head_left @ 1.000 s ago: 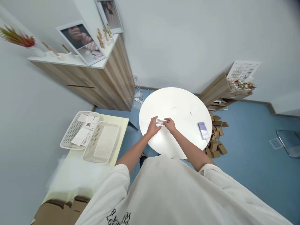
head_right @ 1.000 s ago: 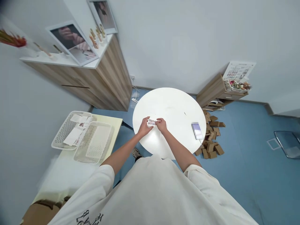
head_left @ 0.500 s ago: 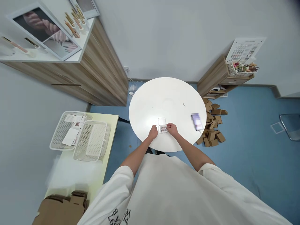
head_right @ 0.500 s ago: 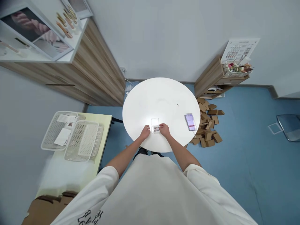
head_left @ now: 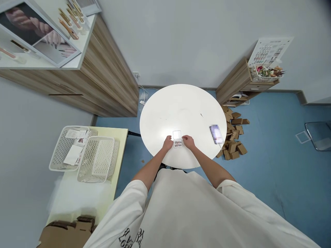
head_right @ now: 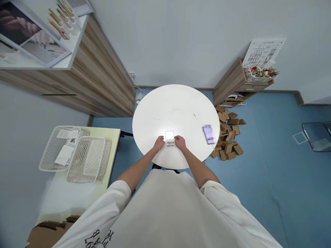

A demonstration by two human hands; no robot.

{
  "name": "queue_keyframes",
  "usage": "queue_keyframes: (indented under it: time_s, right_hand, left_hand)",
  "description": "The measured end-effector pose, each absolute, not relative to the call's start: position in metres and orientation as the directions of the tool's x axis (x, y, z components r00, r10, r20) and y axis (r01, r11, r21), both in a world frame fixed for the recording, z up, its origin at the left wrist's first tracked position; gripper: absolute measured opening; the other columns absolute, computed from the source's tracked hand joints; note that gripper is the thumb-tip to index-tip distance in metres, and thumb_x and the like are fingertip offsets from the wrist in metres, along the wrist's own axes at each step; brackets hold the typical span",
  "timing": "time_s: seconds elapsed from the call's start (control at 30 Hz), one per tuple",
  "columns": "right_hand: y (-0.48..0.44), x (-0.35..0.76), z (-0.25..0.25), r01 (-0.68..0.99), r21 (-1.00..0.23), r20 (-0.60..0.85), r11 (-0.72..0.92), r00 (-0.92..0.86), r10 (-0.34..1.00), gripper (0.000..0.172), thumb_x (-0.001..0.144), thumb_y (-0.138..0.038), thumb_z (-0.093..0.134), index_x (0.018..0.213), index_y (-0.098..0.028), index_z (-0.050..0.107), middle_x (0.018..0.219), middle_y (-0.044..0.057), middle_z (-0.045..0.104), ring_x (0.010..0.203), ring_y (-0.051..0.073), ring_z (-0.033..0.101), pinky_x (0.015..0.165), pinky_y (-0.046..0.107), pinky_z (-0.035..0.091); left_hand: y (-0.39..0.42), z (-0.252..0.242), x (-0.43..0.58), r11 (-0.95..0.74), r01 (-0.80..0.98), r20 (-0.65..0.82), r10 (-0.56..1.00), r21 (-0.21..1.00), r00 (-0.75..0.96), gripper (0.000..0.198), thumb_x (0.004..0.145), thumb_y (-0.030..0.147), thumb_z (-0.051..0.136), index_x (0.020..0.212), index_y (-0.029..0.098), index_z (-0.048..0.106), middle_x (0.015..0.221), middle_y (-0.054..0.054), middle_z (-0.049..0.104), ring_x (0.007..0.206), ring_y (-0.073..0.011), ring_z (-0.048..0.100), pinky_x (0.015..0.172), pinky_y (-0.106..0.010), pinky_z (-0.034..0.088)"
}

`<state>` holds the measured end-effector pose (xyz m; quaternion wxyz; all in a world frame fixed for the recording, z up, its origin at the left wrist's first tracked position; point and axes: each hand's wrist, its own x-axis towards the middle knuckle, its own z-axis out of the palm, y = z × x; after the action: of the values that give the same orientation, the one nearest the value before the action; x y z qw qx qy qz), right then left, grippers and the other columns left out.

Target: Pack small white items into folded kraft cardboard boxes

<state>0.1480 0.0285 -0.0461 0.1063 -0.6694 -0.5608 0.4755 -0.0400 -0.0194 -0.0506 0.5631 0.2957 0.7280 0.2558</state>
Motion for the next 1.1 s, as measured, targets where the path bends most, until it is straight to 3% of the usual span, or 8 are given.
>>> queue_keyframes:
  time_s: [0.17, 0.3, 0.47, 0.63, 0.77, 0.9, 1.1]
  right_hand:
    - [0.042, 0.139, -0.05, 0.522, -0.739, -0.548, -0.426, -0.098, 0.831, 0.048, 0.083, -0.022, 0.051, 0.13, -0.02, 0.062, 0.136, 0.008, 0.062, 0.125, 0.021, 0.058, 0.108, 0.035, 0.044]
    - [0.041, 0.131, -0.045, 0.398, -0.757, -0.6, -0.518, -0.111, 0.792, 0.059, 0.084, -0.03, 0.055, 0.142, -0.018, 0.052, 0.14, 0.011, 0.058, 0.125, 0.022, 0.058, 0.103, 0.035, 0.048]
    - [0.042, 0.132, -0.028, 0.292, -0.776, -0.605, -0.559, -0.097, 0.79, 0.067, 0.088, -0.05, 0.056, 0.147, -0.019, 0.046, 0.135, 0.012, 0.06, 0.119, 0.023, 0.06, 0.102, 0.037, 0.048]
    - [0.044, 0.134, -0.013, 0.247, -0.813, -0.566, -0.527, -0.125, 0.815, 0.062, 0.09, -0.055, 0.054, 0.143, -0.023, 0.052, 0.139, 0.009, 0.059, 0.123, 0.023, 0.057, 0.107, 0.038, 0.044]
    - [0.031, 0.134, -0.011, 0.295, -0.832, -0.527, -0.47, -0.153, 0.836, 0.058, 0.09, -0.049, 0.056, 0.141, -0.021, 0.054, 0.139, 0.01, 0.058, 0.125, 0.023, 0.055, 0.11, 0.037, 0.041]
    - [0.01, 0.139, -0.021, 0.404, -0.831, -0.486, -0.382, -0.194, 0.852, 0.057, 0.089, -0.04, 0.057, 0.143, -0.023, 0.052, 0.144, 0.009, 0.054, 0.129, 0.023, 0.053, 0.11, 0.038, 0.041]
    - [-0.014, 0.147, -0.032, 0.704, -0.705, -0.441, -0.085, -0.342, 0.83, 0.054, 0.093, -0.029, 0.048, 0.147, -0.022, 0.047, 0.15, 0.009, 0.047, 0.135, 0.024, 0.046, 0.113, 0.04, 0.038]
  left_hand:
    - [0.0, -0.051, -0.035, 0.677, 0.032, -0.656, 0.724, 0.736, -0.213, 0.059, 0.075, 0.008, 0.058, 0.133, 0.019, 0.049, 0.147, -0.014, 0.051, 0.134, -0.0237, 0.05, 0.106, -0.034, 0.043]
    - [0.004, -0.05, -0.032, 0.687, -0.075, -0.687, 0.703, 0.723, -0.184, 0.064, 0.074, 0.008, 0.06, 0.136, 0.018, 0.046, 0.142, -0.016, 0.053, 0.121, -0.0235, 0.059, 0.094, -0.033, 0.05]
    - [0.012, -0.043, -0.037, 0.66, -0.1, -0.666, 0.723, 0.744, -0.184, 0.07, 0.073, 0.01, 0.061, 0.14, 0.021, 0.045, 0.136, -0.014, 0.056, 0.109, -0.0211, 0.064, 0.086, -0.03, 0.053]
    - [0.016, -0.035, -0.042, 0.563, -0.069, -0.566, 0.81, 0.824, -0.151, 0.053, 0.07, 0.005, 0.058, 0.121, 0.019, 0.059, 0.125, -0.011, 0.063, 0.114, -0.0223, 0.062, 0.093, -0.033, 0.051]
    - [0.002, -0.039, -0.045, 0.509, -0.05, -0.509, 0.844, 0.86, -0.166, 0.047, 0.066, 0.003, 0.057, 0.109, 0.019, 0.062, 0.123, -0.01, 0.065, 0.123, -0.024, 0.058, 0.102, -0.039, 0.048]
    - [-0.019, -0.043, -0.047, 0.483, 0.02, -0.477, 0.869, 0.875, -0.135, 0.05, 0.065, 0.001, 0.053, 0.111, 0.02, 0.061, 0.127, -0.009, 0.064, 0.128, -0.0234, 0.055, 0.109, -0.04, 0.043]
    - [-0.046, -0.035, -0.048, 0.428, 0.339, -0.43, 0.9, 0.838, -0.071, 0.056, 0.073, 0.006, 0.05, 0.126, 0.022, 0.059, 0.138, -0.009, 0.058, 0.135, -0.0262, 0.049, 0.115, -0.045, 0.037]
